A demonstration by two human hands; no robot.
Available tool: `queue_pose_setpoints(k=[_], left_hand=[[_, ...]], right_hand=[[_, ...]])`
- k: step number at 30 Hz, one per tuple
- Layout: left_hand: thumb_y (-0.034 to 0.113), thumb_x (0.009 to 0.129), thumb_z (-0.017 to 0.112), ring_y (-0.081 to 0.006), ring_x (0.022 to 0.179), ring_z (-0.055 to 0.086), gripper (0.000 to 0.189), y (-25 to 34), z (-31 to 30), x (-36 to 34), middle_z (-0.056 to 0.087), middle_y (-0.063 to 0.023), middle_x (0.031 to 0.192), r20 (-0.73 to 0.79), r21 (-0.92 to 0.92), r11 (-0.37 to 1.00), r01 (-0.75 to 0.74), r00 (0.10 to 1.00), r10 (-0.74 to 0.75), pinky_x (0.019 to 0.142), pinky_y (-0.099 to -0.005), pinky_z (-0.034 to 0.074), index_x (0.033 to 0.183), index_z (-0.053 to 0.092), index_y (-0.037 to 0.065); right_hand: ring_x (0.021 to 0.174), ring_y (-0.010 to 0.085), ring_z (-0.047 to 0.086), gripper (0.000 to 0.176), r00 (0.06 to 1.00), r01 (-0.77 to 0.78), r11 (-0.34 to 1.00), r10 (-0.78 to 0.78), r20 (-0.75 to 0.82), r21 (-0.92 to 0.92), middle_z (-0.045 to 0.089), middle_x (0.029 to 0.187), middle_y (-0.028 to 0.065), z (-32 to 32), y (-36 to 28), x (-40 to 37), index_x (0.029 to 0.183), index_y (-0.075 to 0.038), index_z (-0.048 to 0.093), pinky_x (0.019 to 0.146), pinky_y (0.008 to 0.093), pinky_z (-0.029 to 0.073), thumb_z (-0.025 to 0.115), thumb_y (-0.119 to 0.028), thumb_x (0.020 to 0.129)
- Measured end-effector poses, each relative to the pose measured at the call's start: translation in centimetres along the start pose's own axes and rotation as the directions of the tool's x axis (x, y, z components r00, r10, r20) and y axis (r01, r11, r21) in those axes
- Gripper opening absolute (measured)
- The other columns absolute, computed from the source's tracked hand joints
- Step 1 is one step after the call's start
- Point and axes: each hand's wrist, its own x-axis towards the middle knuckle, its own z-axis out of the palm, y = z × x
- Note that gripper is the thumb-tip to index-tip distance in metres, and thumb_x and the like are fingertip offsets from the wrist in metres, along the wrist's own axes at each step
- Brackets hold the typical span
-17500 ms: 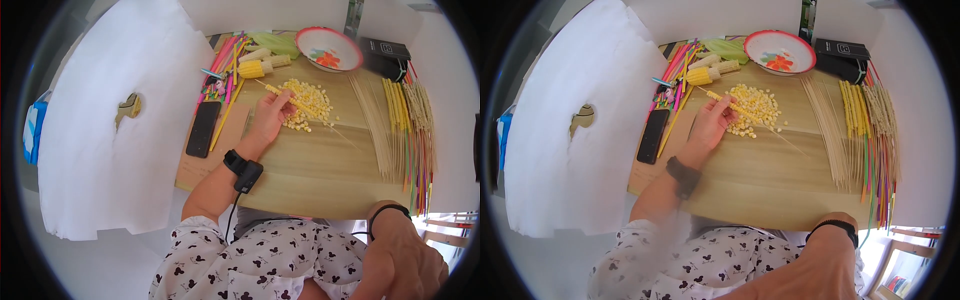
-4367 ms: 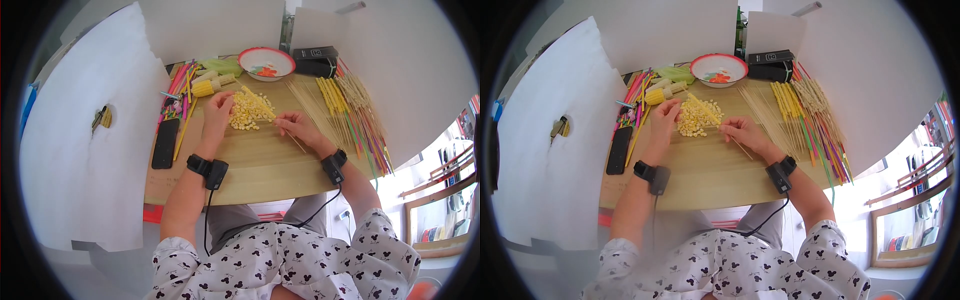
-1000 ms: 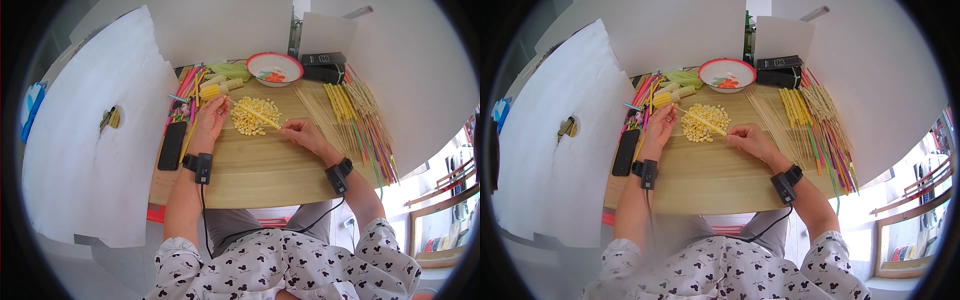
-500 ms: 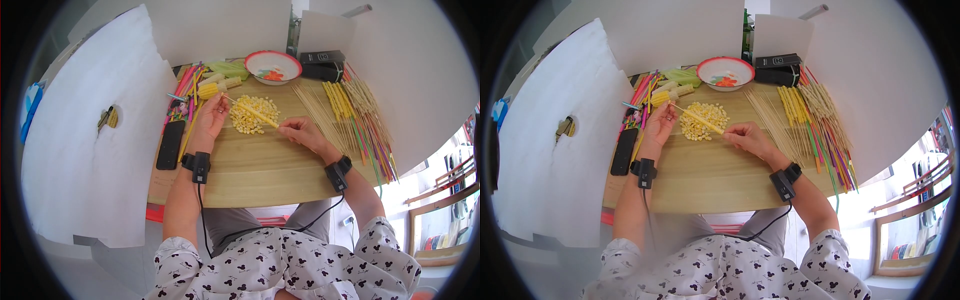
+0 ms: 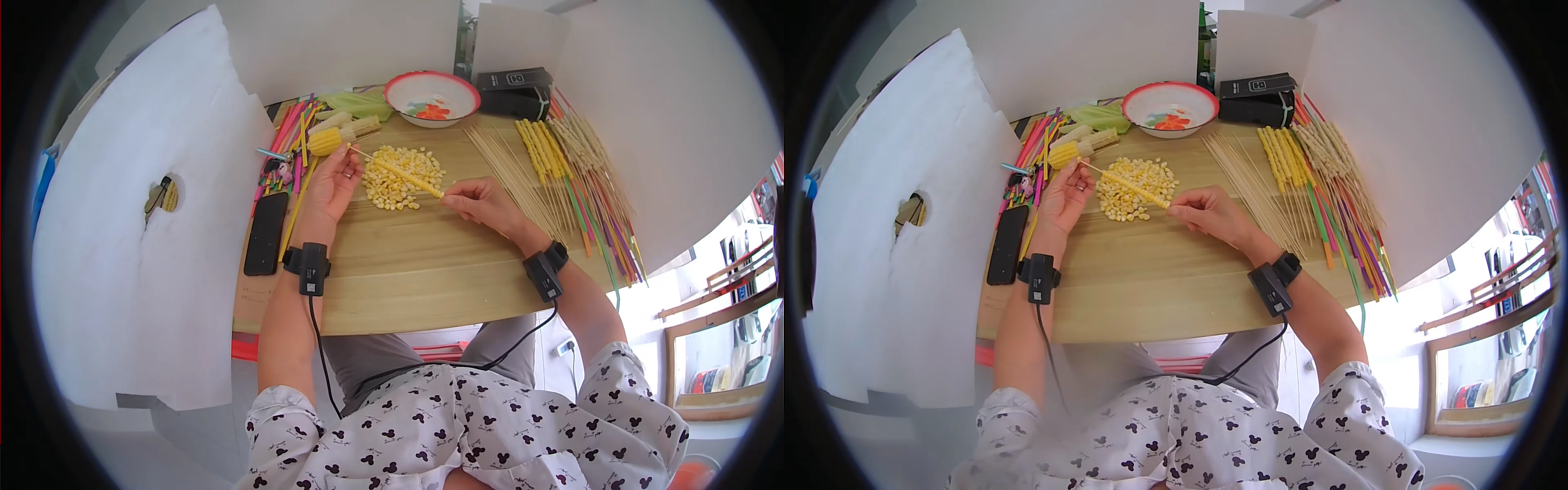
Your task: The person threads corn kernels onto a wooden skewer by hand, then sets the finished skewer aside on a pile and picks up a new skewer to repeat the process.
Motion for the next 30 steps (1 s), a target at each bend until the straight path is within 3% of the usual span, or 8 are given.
queue_pose_setpoints(k=[9, 20, 30], left_hand=[[0.012, 0.089, 0.061, -0.0126, 0.076, 0.058, 0.017, -0.2, 0.0, 0.1, 0.062, -0.006, 0.087, 0.01, 0.017, 1.0, -0.012, 1.0, 0.012, 0.075, -0.0299, 0.049, 0.102, 0.059, 0.0], [0.009, 0.087, 0.062, -0.0132, 0.078, 0.059, 0.014, -2.0, 0.9, -0.7, 0.062, -0.0046, 0.086, 0.126, 0.078, 0.994, 0.078, 0.988, -0.088, 0.073, -0.0284, 0.051, 0.099, 0.062, 0.001], [0.007, 0.088, 0.061, -0.0143, 0.079, 0.061, 0.014, -1.9, 1.1, -0.9, 0.063, -0.0067, 0.088, 0.106, 0.107, 0.993, 0.053, 0.992, -0.064, 0.073, -0.0288, 0.053, 0.1, 0.062, 0.0]], right_hand=[[0.049, 0.0009, 0.037, 0.02, 1.0, -0.002, 1.0, 0.002, 0.027, 0.006, 0.048, 0.058, -0.0067, -0.1, 0.4, 0.1, 0.088, -0.006, 0.067, 0.045, 0.0182, 0.028, 0.061, -0.025, 0.09], [0.049, 0.0009, 0.037, 0.024, 0.999, 0.009, 1.0, -0.01, 0.042, 0.018, 0.046, 0.057, -0.0069, 0.0, -0.1, -0.1, 0.087, -0.006, 0.067, 0.044, 0.0185, 0.028, 0.058, -0.028, 0.092], [0.05, 0.0007, 0.038, 0.022, 1.0, 0.002, 1.0, -0.001, 0.028, -0.021, 0.046, 0.057, -0.0069, 0.0, 0.0, 0.0, 0.088, -0.005, 0.067, 0.045, 0.018, 0.029, 0.058, -0.025, 0.092]])
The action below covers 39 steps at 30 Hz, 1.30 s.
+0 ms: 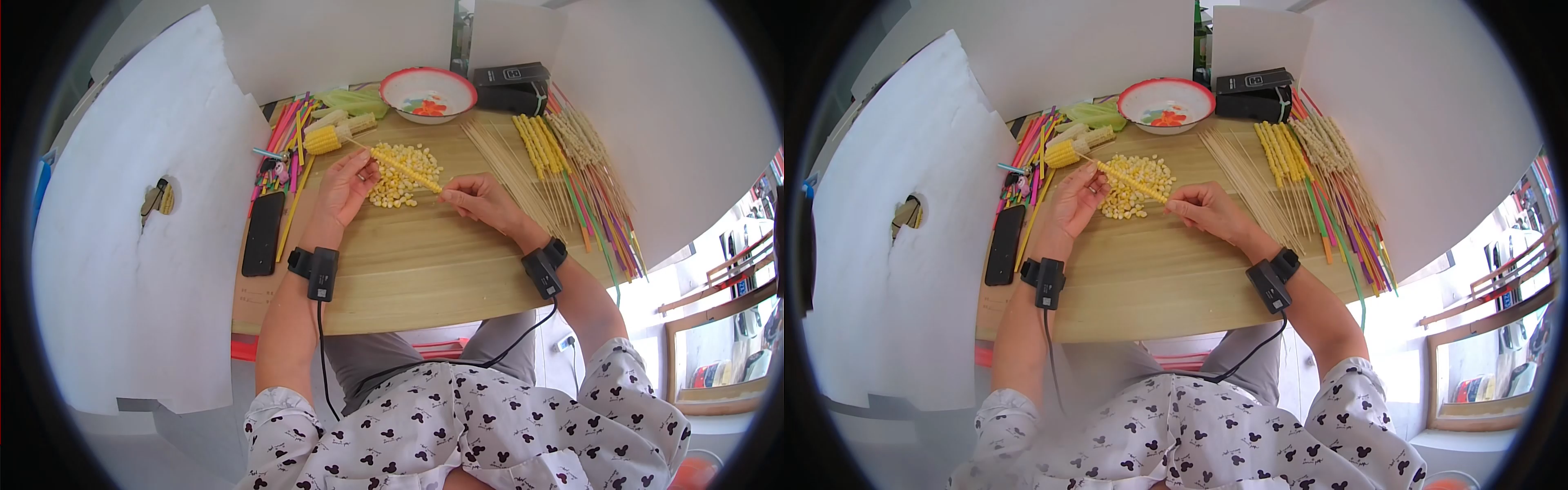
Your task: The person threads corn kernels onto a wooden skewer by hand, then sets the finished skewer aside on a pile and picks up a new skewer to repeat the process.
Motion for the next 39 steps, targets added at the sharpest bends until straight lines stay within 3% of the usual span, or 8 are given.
queue_pose_setpoints(k=[9, 11, 12, 14, 18, 23, 30, 39], left_hand=[[0.011, 0.086, 0.064, -0.0096, 0.075, 0.059, 0.017, 0.3, 1.2, -0.2, 0.065, -0.0055, 0.085, -0.069, 0.339, 0.933, -0.118, 0.986, 0.15, 0.068, -0.0223, 0.048, 0.1, 0.063, 0.001], [0.008, 0.085, 0.064, -0.007, 0.07, 0.056, 0.016, 0.5, 0.7, 0.0, 0.063, -0.0023, 0.081, -0.017, 0.711, 0.679, -0.182, 0.961, 0.275, 0.063, -0.0202, 0.044, 0.098, 0.064, 0.0], [0.008, 0.085, 0.064, -0.007, 0.07, 0.056, 0.016, 0.5, 0.4, 0.1, 0.063, -0.0023, 0.081, -0.016, 0.712, 0.679, -0.179, 0.963, 0.27, 0.063, -0.0202, 0.044, 0.098, 0.064, 0.0], [0.008, 0.082, 0.065, -0.0049, 0.066, 0.053, 0.013, 0.5, 0.0, 0.2, 0.061, 0.0011, 0.076, 0.074, 0.892, 0.419, -0.17, 0.969, 0.237, 0.061, -0.0192, 0.042, 0.092, 0.065, 0.0], [0.01, 0.078, 0.066, -0.008, 0.068, 0.055, 0.012, 0.3, 0.2, -0.2, 0.063, -0.0038, 0.078, 0.156, 0.936, 0.293, -0.197, 0.975, 0.158, 0.06, -0.0235, 0.045, 0.085, 0.067, 0.0], [0.012, 0.078, 0.069, -0.0112, 0.066, 0.054, 0.016, -1.0, 0.9, -0.6, 0.058, -0.0048, 0.076, 0.304, 0.953, -0.048, -0.3, 0.937, 0.172, 0.061, -0.0249, 0.044, 0.087, 0.066, 0.0], [0.01, 0.076, 0.069, -0.015, 0.068, 0.055, 0.016, -1.2, 1.3, -0.9, 0.056, -0.0072, 0.076, 0.353, 0.935, -0.104, -0.339, 0.913, 0.203, 0.062, -0.0274, 0.045, 0.088, 0.065, 0.001], [0.009, 0.075, 0.065, -0.017, 0.067, 0.058, 0.012, -0.6, 2.0, -1.1, 0.062, -0.0095, 0.075, 0.244, 0.967, 0.019, -0.254, 0.945, 0.217, 0.063, -0.0291, 0.047, 0.084, 0.064, 0.0]], right_hand=[[0.05, 0.0012, 0.039, 0.021, 0.995, 0.019, 0.999, -0.014, -0.101, 0.049, 0.048, 0.058, -0.0062, -0.3, 1.1, 0.7, 0.088, -0.004, 0.066, 0.045, 0.0183, 0.03, 0.058, -0.024, 0.092], [0.05, 0.0012, 0.039, 0.022, 0.993, 0.034, 0.998, -0.027, -0.117, 0.054, 0.048, 0.058, -0.0062, -0.4, 0.8, 0.6, 0.089, -0.004, 0.066, 0.045, 0.0181, 0.03, 0.057, -0.023, 0.092], [0.05, 0.0012, 0.039, 0.021, 0.99, 0.003, 0.999, 0.003, -0.138, 0.046, 0.048, 0.058, -0.0063, -0.5, 0.6, 0.5, 0.089, -0.004, 0.066, 0.045, 0.018, 0.031, 0.057, -0.023, 0.092], [0.05, 0.0011, 0.039, 0.021, 0.986, -0.03, 0.999, 0.036, -0.161, 0.04, 0.048, 0.058, -0.0065, -0.5, 0.4, 0.4, 0.088, -0.004, 0.066, 0.045, 0.0178, 0.031, 0.057, -0.022, 0.092], [0.05, 0.001, 0.039, 0.021, 0.987, -0.028, 1.0, 0.028, -0.161, -0.003, 0.048, 0.059, -0.0066, -0.6, 0.5, 0.4, 0.088, -0.004, 0.066, 0.045, 0.0178, 0.031, 0.057, -0.023, 0.092], [0.051, 0.0009, 0.04, 0.021, 0.988, -0.028, 1.0, 0.027, -0.152, -0.004, 0.049, 0.06, -0.0063, -0.6, 0.5, 0.4, 0.087, -0.004, 0.065, 0.046, 0.0177, 0.031, 0.057, -0.022, 0.092], [0.052, 0.0009, 0.041, 0.019, 0.991, -0.027, 1.0, 0.025, -0.132, -0.016, 0.049, 0.06, -0.0061, -0.4, 0.3, 0.3, 0.085, -0.004, 0.065, 0.047, 0.0175, 0.031, 0.058, -0.021, 0.091], [0.052, 0.0007, 0.04, 0.019, 0.993, -0.036, 0.999, 0.031, -0.115, -0.038, 0.048, 0.059, -0.0066, -0.4, 0.0, 0.3, 0.084, -0.004, 0.064, 0.046, 0.0181, 0.03, 0.058, -0.02, 0.091]])
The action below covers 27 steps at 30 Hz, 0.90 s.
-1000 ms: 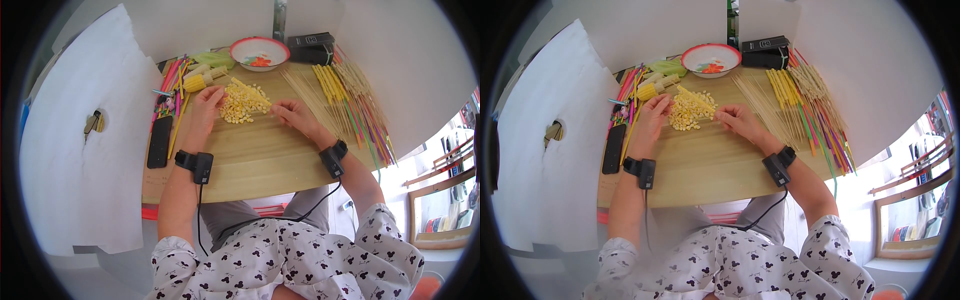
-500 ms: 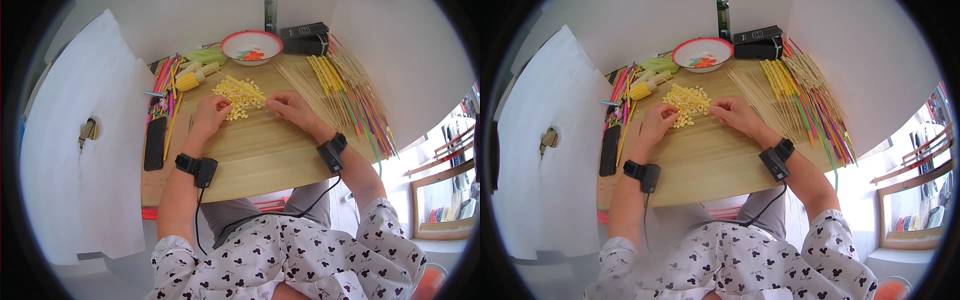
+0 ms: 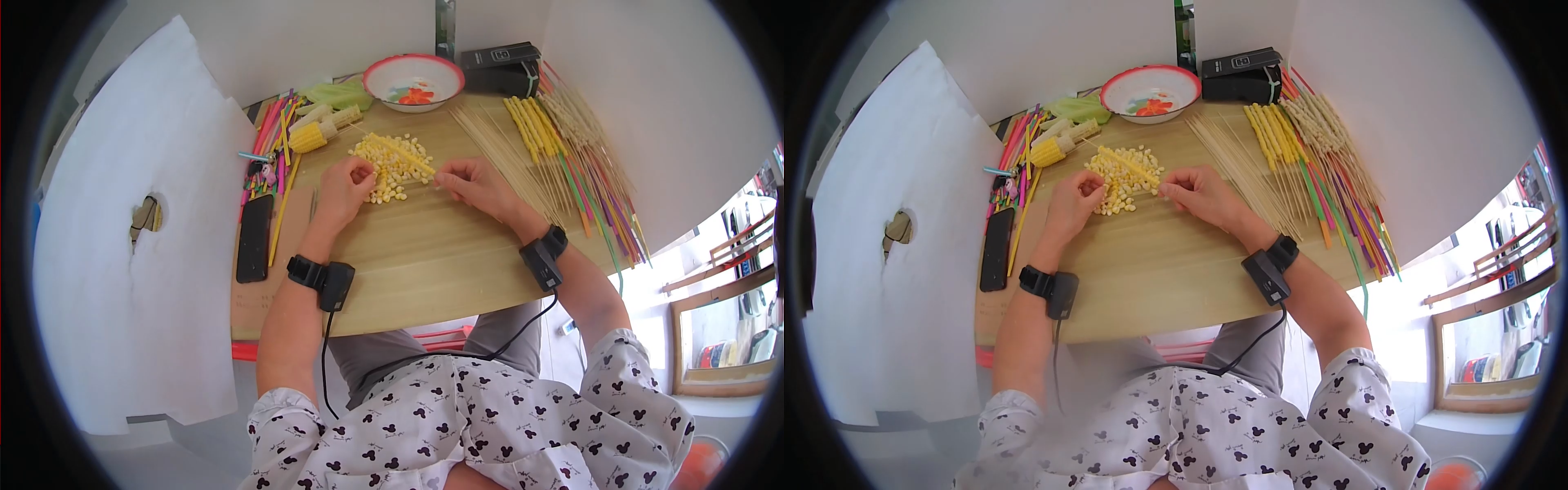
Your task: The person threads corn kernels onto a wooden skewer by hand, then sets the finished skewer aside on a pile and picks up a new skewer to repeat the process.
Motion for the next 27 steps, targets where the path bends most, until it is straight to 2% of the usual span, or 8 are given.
queue_pose_setpoints(k=[2, 3, 5, 6, 8, 11, 17, 27], left_hand=[[0.009, 0.076, 0.066, -0.0118, 0.067, 0.058, 0.013, 0.5, -0.5, 0.0, 0.063, -0.0065, 0.077, -0.05, -0.105, 0.982, 0.157, 0.985, -0.162, 0.061, -0.0261, 0.046, 0.084, 0.063, -0.001], [0.009, 0.076, 0.066, -0.0118, 0.067, 0.058, 0.013, -0.2, -0.5, 0.3, 0.063, -0.0065, 0.077, -0.052, -0.099, 0.983, 0.156, 0.985, -0.162, 0.061, -0.0261, 0.046, 0.084, 0.063, -0.001], [0.009, 0.08, 0.065, -0.0074, 0.069, 0.056, 0.012, -1.6, -0.7, 0.9, 0.063, -0.0023, 0.08, -0.124, -0.345, 0.926, 0.153, 0.971, -0.207, 0.062, -0.0224, 0.045, 0.088, 0.064, 0.0], [0.009, 0.08, 0.065, -0.0074, 0.069, 0.056, 0.012, -2.2, -0.6, 1.0, 0.063, -0.0023, 0.08, -0.123, -0.337, 0.929, 0.154, 0.971, -0.205, 0.062, -0.0224, 0.045, 0.088, 0.064, 0.0], [0.007, 0.082, 0.065, -0.0065, 0.073, 0.055, 0.016, -2.4, -1.0, 1.1, 0.063, -0.0006, 0.083, -0.17, -0.601, 0.785, 0.149, 0.936, -0.308, 0.065, -0.02, 0.044, 0.096, 0.065, -0.001], [0.005, 0.085, 0.063, -0.0054, 0.072, 0.053, 0.021, -3.9, -1.5, 1.3, 0.064, -0.0032, 0.088, -0.163, -0.739, 0.661, 0.132, 0.916, -0.366, 0.068, -0.0185, 0.042, 0.105, 0.064, -0.001], [0.004, 0.085, 0.063, -0.0071, 0.072, 0.054, 0.022, -5.2, -1.6, 1.2, 0.066, -0.0062, 0.094, -0.161, -0.857, 0.509, 0.08, 0.897, -0.412, 0.069, -0.0198, 0.044, 0.106, 0.064, -0.001], [0.003, 0.084, 0.065, -0.0082, 0.074, 0.056, 0.02, -4.7, -1.6, 1.2, 0.066, -0.0067, 0.092, -0.126, -0.886, 0.452, 0.102, 0.886, -0.446, 0.07, -0.0208, 0.045, 0.104, 0.063, 0.0]], right_hand=[[0.052, 0.0008, 0.04, 0.019, 1.0, -0.006, 1.0, 0.006, 0.001, 0.004, 0.048, 0.059, -0.0066, 0.0, 0.0, 0.0, 0.084, -0.004, 0.064, 0.046, 0.0181, 0.03, 0.058, -0.02, 0.091], [0.052, 0.0008, 0.039, 0.019, 1.0, 0.004, 1.0, -0.004, 0.013, 0.001, 0.048, 0.059, -0.0067, -0.1, 0.2, 0.1, 0.084, -0.004, 0.063, 0.046, 0.0181, 0.03, 0.058, -0.02, 0.091], [0.052, 0.0009, 0.039, 0.019, 1.0, 0.018, 1.0, -0.018, 0.022, 0.007, 0.048, 0.059, -0.0067, -0.2, 0.4, 0.2, 0.083, -0.004, 0.063, 0.046, 0.0181, 0.03, 0.058, -0.02, 0.091], [0.052, 0.0009, 0.039, 0.019, 0.999, 0.031, 0.999, -0.032, 0.024, 0.019, 0.048, 0.059, -0.0067, -0.2, 0.4, 0.2, 0.083, -0.004, 0.063, 0.046, 0.0183, 0.03, 0.058, -0.019, 0.091], [0.052, 0.001, 0.039, 0.019, 0.998, 0.049, 0.998, -0.05, 0.032, 0.037, 0.047, 0.058, -0.0067, -0.1, 0.4, 0.1, 0.083, -0.003, 0.063, 0.046, 0.0185, 0.03, 0.057, -0.019, 0.091], [0.052, 0.001, 0.04, 0.019, 0.995, 0.076, 0.996, -0.079, 0.058, 0.049, 0.048, 0.059, -0.0065, -0.2, 0.0, 0.1, 0.082, -0.003, 0.063, 0.046, 0.0187, 0.03, 0.058, -0.019, 0.091], [0.053, 0.0007, 0.042, 0.019, 0.993, 0.011, 0.997, -0.02, 0.12, 0.075, 0.049, 0.06, -0.0065, 0.2, -0.7, -0.4, 0.083, -0.004, 0.064, 0.047, 0.0183, 0.031, 0.059, -0.02, 0.091], [0.053, 0.0009, 0.042, 0.018, 0.99, -0.027, 0.997, 0.018, 0.14, 0.067, 0.05, 0.06, -0.0066, 0.6, -0.2, -0.1, 0.085, -0.004, 0.065, 0.048, 0.0181, 0.033, 0.061, -0.02, 0.091]])
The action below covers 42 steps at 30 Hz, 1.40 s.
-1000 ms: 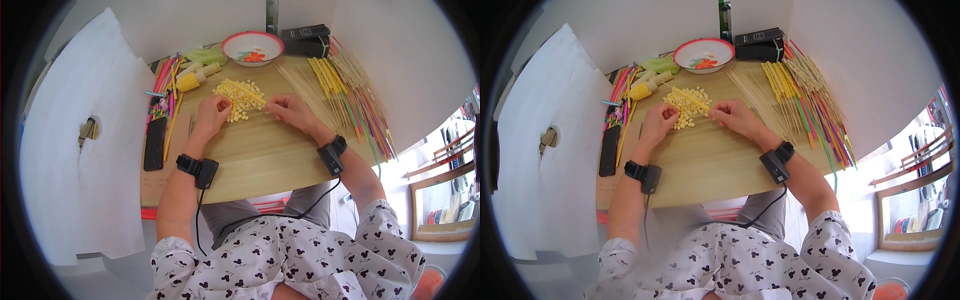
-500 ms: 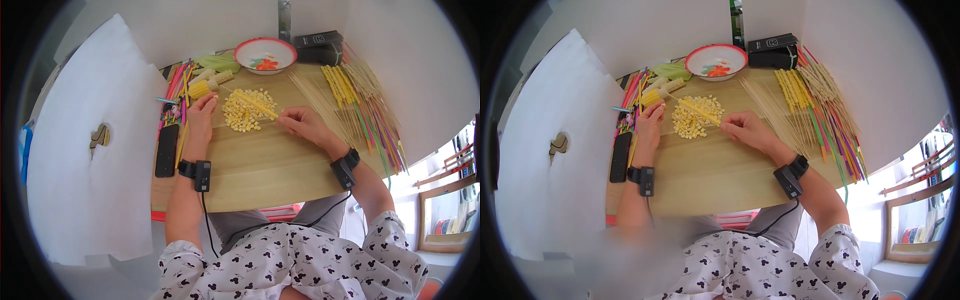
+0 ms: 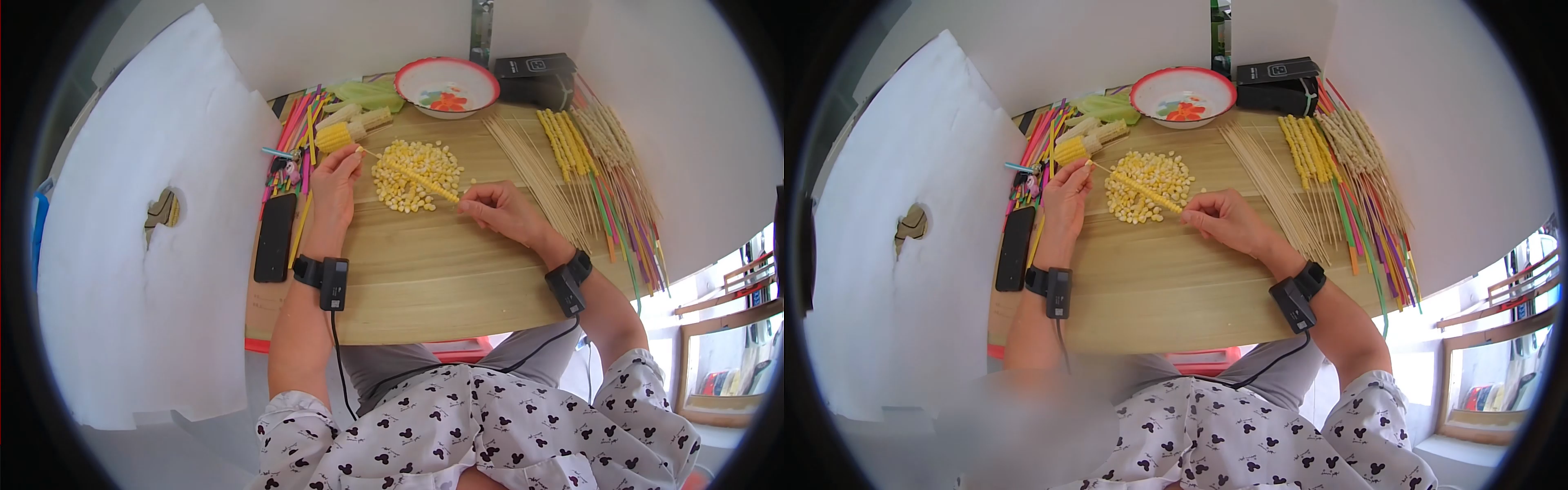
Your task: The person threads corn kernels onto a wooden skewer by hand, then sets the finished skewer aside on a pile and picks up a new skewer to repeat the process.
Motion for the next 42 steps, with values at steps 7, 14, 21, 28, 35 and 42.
queue_pose_setpoints(k=[7, 14, 21, 28, 35, 42], left_hand=[[0.003, 0.082, 0.066, -0.0088, 0.074, 0.058, 0.02, -0.3, -0.1, 0.0, 0.067, -0.0053, 0.091, 0.014, -0.043, 0.998, 0.055, 0.998, -0.054, 0.07, -0.0215, 0.045, 0.102, 0.064, 0.002], [0.002, 0.083, 0.065, -0.0087, 0.072, 0.057, 0.019, 0.0, 0.3, -0.2, 0.066, -0.0049, 0.089, -0.006, -0.056, 0.997, 0.059, 0.998, -0.06, 0.068, -0.0206, 0.046, 0.101, 0.063, 0.0], [0.003, 0.084, 0.063, -0.0142, 0.079, 0.064, 0.017, 0.1, 0.3, -0.4, 0.066, -0.0077, 0.089, -0.005, -0.074, 0.996, 0.041, 0.999, -0.042, 0.07, -0.025, 0.05, 0.101, 0.062, -0.001], [0.003, 0.084, 0.064, -0.0154, 0.08, 0.064, 0.018, 0.1, 0.3, -0.4, 0.066, -0.0082, 0.09, -0.004, -0.055, 0.997, 0.046, 0.999, -0.046, 0.072, -0.0257, 0.05, 0.101, 0.062, 0.0], [0.001, 0.083, 0.064, -0.0163, 0.079, 0.065, 0.016, -0.1, 0.2, -0.1, 0.066, -0.0088, 0.088, -0.007, -0.03, 0.999, -0.014, 1.0, 0.014, 0.069, -0.0249, 0.05, 0.099, 0.062, -0.001], [0.001, 0.083, 0.064, -0.0164, 0.078, 0.066, 0.015, 0.2, 0.5, -0.4, 0.066, -0.009, 0.088, -0.017, -0.019, 1.0, -0.018, 1.0, 0.018, 0.069, -0.0247, 0.05, 0.098, 0.061, -0.001]], right_hand=[[0.053, 0.0011, 0.043, 0.018, 1.0, 0.006, 0.999, -0.007, -0.02, -0.034, 0.051, 0.06, -0.0059, 0.1, -0.2, -0.1, 0.084, -0.003, 0.064, 0.048, 0.0182, 0.033, 0.06, -0.019, 0.091], [0.053, 0.0012, 0.043, 0.018, 1.0, 0.007, 1.0, -0.007, -0.002, -0.016, 0.051, 0.061, -0.0058, 0.1, 0.3, 0.2, 0.085, -0.003, 0.065, 0.047, 0.0181, 0.033, 0.061, -0.019, 0.091], [0.053, 0.0012, 0.043, 0.018, 1.0, 0.029, 1.0, -0.029, -0.002, -0.005, 0.052, 0.061, -0.0057, 0.0, 0.9, 0.3, 0.085, -0.002, 0.065, 0.048, 0.0181, 0.033, 0.061, -0.019, 0.09], [0.054, 0.0012, 0.043, 0.018, 1.0, 0.014, 1.0, -0.015, -0.007, -0.027, 0.052, 0.062, -0.0057, 0.1, 0.5, 0.2, 0.085, -0.002, 0.065, 0.048, 0.0181, 0.033, 0.061, -0.019, 0.09], [0.054, 0.0013, 0.043, 0.019, 1.0, 0.009, 0.999, -0.009, -0.013, -0.035, 0.051, 0.062, -0.006, 0.2, 0.5, 0.1, 0.085, -0.002, 0.065, 0.048, 0.0182, 0.033, 0.061, -0.02, 0.09], [0.054, 0.0011, 0.042, 0.019, 1.0, 0.021, 0.999, -0.022, -0.018, -0.046, 0.051, 0.061, -0.0064, 0.1, 0.7, 0.2, 0.085, -0.002, 0.065, 0.048, 0.0183, 0.032, 0.061, -0.019, 0.09]])
